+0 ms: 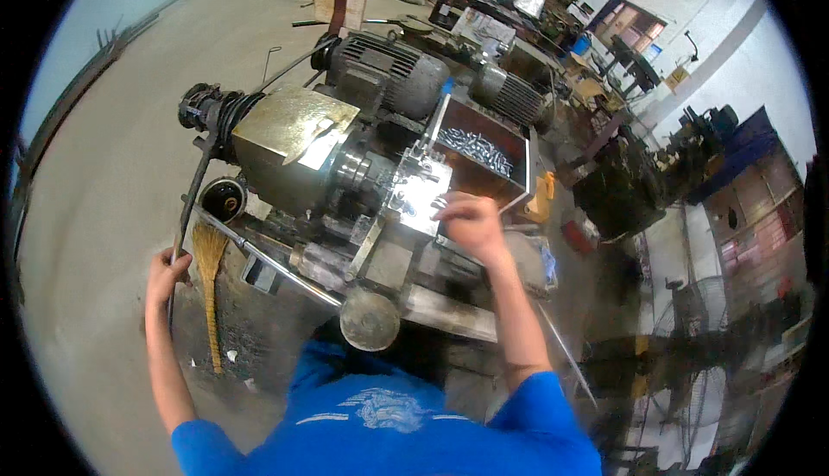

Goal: The person operates a metal forming machine, repeatedly feeding long metal rods into the device and using a long metal tool to guide the output. The person collects the processed metal pieces into a container and later walks to a control panel to interact with the machine's interface.

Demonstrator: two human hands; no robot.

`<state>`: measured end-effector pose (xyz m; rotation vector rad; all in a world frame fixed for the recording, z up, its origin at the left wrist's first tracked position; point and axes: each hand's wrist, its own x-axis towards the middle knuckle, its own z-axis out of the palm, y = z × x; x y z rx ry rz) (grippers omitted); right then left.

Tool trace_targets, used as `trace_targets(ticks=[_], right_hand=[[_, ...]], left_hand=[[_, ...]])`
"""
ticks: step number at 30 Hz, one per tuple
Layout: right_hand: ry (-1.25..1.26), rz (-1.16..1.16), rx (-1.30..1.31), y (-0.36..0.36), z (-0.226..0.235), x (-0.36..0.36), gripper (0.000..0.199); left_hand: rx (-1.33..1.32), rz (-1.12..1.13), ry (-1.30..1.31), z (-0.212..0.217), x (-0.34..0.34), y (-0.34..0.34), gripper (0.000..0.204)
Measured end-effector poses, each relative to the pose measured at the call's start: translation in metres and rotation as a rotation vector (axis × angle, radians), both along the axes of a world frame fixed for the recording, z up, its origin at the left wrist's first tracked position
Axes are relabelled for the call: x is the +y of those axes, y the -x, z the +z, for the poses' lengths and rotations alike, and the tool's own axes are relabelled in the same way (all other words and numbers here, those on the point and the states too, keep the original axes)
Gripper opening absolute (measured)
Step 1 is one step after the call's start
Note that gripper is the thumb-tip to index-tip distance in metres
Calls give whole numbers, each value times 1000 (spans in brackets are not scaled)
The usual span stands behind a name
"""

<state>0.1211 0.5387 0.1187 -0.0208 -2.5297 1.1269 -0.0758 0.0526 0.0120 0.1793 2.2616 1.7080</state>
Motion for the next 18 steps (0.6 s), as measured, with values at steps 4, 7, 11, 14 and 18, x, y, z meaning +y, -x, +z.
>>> trace_targets(ticks=[4, 7, 11, 14, 18], right_hand=[[-578, 55, -48, 78, -5, -35, 21], [-700, -59, -267, 117, -26, -46, 22], [-591, -106, -381, 137, -33, -53, 23], [-509, -119, -366, 135, -29, -59, 24], [-362, -112, -467, 139, -27, -57, 29]], left_hand=[[-2, 52, 47, -2, -7, 1, 22], [-23, 38, 22, 5, 1, 3, 21], [38, 45, 90, 15, 2, -6, 19], [-5, 65, 8, -1, -2, -2, 19], [2, 42, 27, -5, -6, 2, 19]])
